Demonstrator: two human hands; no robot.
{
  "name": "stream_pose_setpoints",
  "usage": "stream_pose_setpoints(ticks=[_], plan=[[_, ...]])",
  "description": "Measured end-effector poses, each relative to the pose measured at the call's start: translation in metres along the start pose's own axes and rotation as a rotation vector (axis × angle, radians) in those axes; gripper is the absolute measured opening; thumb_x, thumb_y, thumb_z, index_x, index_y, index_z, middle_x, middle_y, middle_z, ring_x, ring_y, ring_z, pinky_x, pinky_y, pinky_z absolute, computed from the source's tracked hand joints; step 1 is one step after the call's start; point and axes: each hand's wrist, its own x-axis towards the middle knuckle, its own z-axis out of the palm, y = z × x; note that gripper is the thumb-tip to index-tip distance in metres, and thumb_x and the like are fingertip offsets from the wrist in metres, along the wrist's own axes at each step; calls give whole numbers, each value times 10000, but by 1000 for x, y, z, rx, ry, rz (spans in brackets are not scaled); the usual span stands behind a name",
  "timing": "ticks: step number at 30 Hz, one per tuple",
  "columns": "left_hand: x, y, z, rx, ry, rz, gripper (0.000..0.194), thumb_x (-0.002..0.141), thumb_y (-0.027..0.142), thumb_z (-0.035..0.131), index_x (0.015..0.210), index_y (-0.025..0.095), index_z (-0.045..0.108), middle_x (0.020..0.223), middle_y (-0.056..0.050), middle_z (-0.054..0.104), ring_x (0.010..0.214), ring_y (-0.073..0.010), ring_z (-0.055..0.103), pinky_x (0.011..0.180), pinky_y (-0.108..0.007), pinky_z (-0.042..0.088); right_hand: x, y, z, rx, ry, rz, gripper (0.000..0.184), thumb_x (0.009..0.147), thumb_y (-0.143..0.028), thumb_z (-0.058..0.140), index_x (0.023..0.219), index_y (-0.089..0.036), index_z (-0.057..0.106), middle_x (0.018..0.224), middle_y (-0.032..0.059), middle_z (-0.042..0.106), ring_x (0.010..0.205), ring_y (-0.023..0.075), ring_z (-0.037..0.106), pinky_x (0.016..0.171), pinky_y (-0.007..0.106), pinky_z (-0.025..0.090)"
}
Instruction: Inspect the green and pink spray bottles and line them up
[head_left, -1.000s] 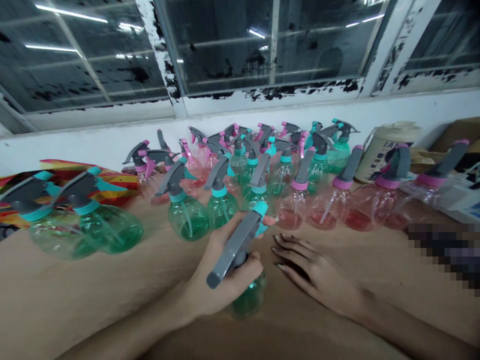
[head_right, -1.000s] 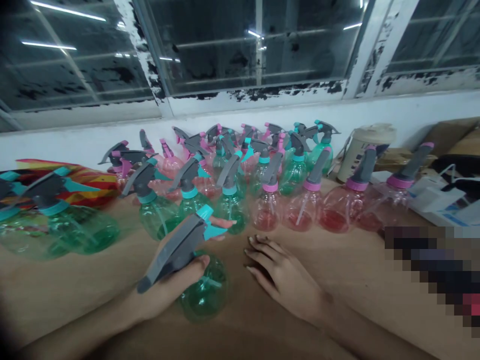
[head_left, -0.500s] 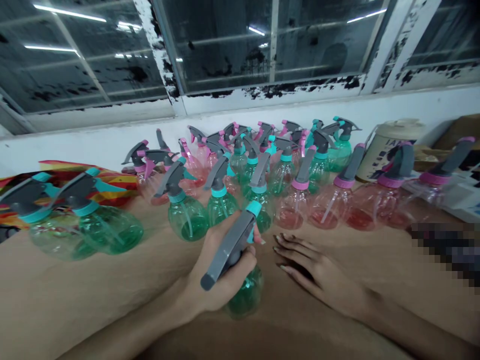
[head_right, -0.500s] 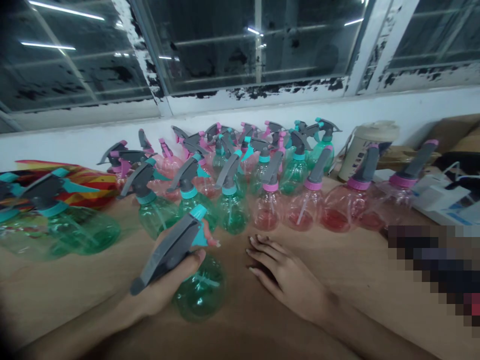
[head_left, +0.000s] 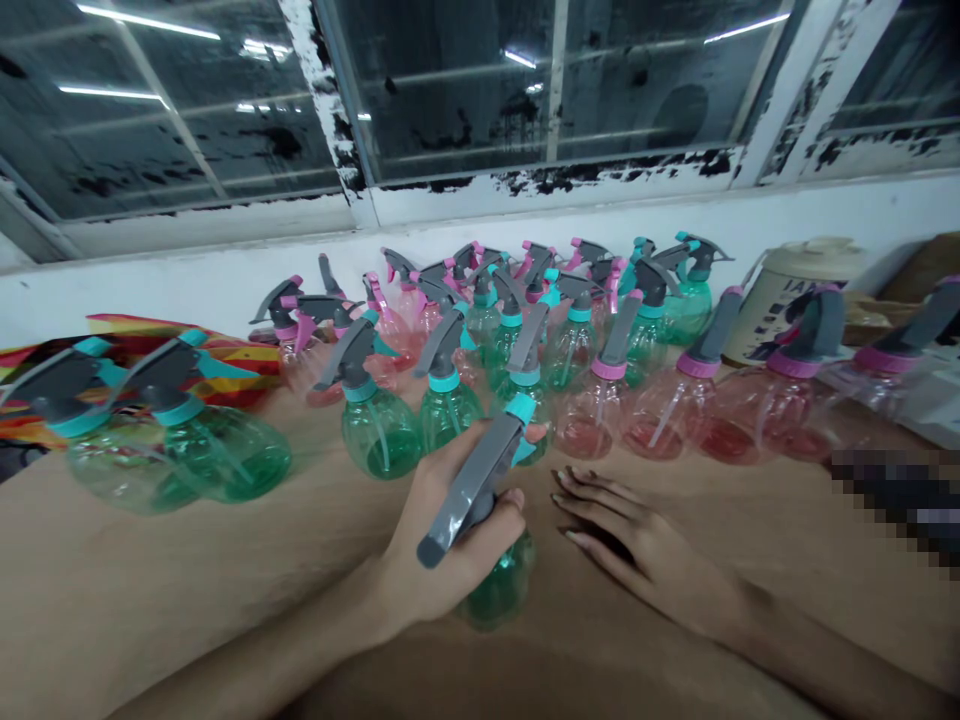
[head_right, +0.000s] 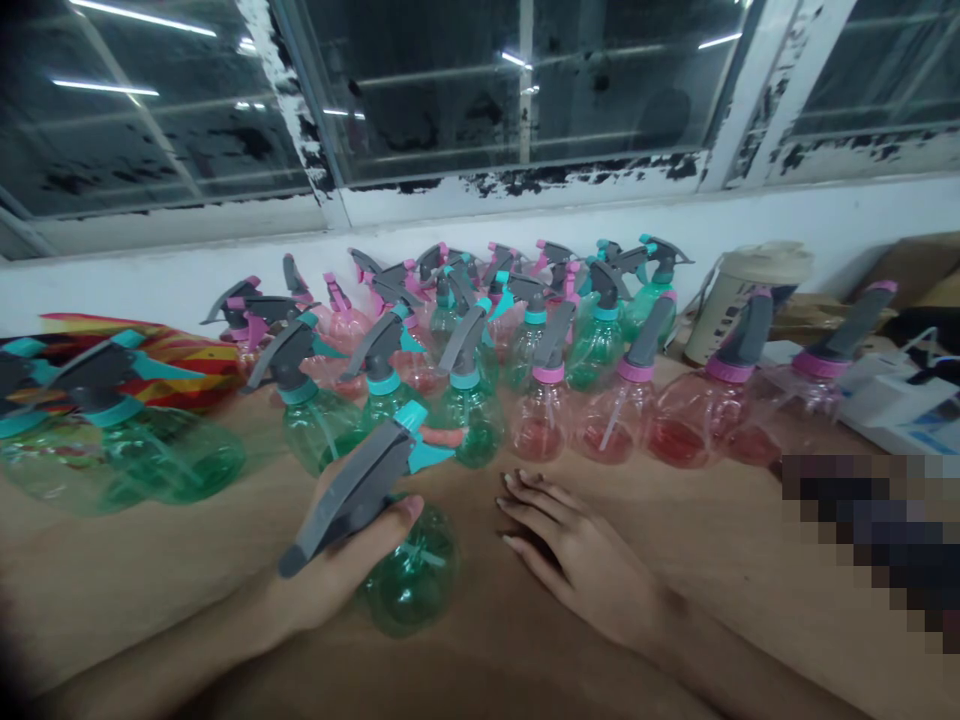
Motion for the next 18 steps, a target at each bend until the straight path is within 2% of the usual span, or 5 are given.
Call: stream_pose_setpoints(ticks=[6,10,18], plan=[[-1,-2,1,-29,-27,9,346,722,251,465,1042,218,592,550,57,421,448,-128,363,524,-258,465,1,-2,-2,25,0,7,380,924,-304,436,1291,-232,501,1354,35,507,1292,212,387,1064,454,351],[-1,-2,1,-20,-42,45,328,743,215,466,1051,224,577,520,76,402,414,-116,359,474,-238,443,1,-3,-4,38,-11,9,380,922,-306,436,1286,-223,509,1357,39,503,1294,210,384,1070,446,341],[2,-5,4,8,13,141,137,786,216,455,898,224,533,572,53,520,436,-121,465,465,-246,438,-1,0,0,23,-7,24,387,920,-322,438,1290,-228,502,1369,23,491,1302,204,370,1075,435,340]])
